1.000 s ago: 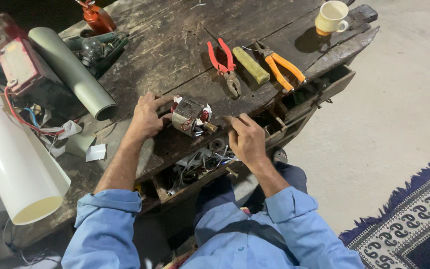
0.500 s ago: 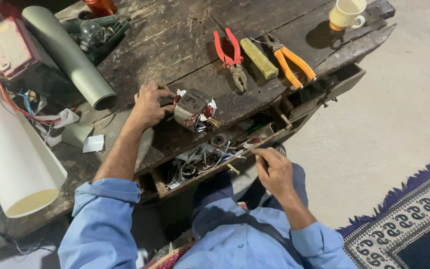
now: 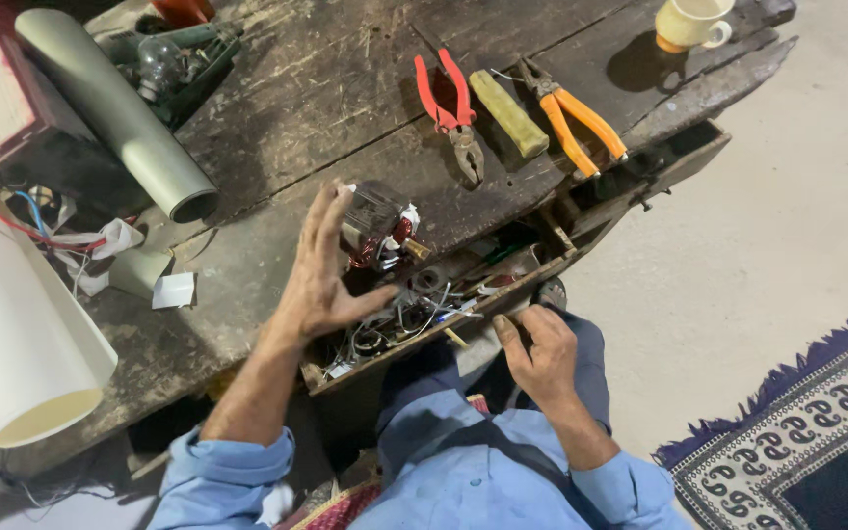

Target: The person holds a small electrical component with copper windings and repeatedly taps its shaft with a wooden stick. They rotate the component to access different sides while continuing to tap it on the workbench.

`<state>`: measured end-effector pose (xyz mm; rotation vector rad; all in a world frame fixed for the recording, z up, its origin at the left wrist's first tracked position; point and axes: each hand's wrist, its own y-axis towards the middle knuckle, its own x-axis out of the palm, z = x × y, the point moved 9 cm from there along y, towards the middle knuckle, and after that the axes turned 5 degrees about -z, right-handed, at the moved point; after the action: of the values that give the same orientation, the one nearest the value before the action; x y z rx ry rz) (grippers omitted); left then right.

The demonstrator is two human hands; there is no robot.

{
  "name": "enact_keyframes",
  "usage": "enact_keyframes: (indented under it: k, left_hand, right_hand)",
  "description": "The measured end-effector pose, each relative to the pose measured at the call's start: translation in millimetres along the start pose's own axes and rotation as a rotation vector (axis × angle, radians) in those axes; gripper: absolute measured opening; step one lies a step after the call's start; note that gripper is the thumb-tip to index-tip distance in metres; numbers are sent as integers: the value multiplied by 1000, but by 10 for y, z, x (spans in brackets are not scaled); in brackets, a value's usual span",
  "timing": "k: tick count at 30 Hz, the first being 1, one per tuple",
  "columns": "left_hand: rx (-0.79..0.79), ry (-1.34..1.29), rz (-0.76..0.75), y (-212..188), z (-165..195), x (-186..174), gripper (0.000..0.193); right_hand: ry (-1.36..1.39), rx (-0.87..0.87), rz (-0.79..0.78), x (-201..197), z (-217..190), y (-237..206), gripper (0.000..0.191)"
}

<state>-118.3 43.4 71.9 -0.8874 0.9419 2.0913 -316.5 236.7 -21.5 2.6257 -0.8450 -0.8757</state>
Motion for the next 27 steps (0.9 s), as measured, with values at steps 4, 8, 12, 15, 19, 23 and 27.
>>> enact_keyframes:
  k: [4,8,12,15,19,23,27]
  left_hand:
    - [41,270,196,81,146,103,106]
    - [-27,244,187,176,47,175,85]
    - [-72,223,201,156,2,190,81]
    - [-97,214,182,144,-57,225,81]
    - [-138,237,158,145,-89,251,81]
    - [-166,276,128,139,5,195,85]
    - [-192,300,95,84,117,144,105]
  right_hand:
    - [52,0,-5,148,90,28,41]
    - [110,95,-23,86,295,-64,46]
    - [272,153,-77,101,451,-191,45]
    - [359,183,-79,145,592,-296,46]
    - [412,286,-104,115,813,-668,47]
    - [468,444,-173,-84,1005,-1167,45]
    - [345,303,-248,-291,824,-1290,36]
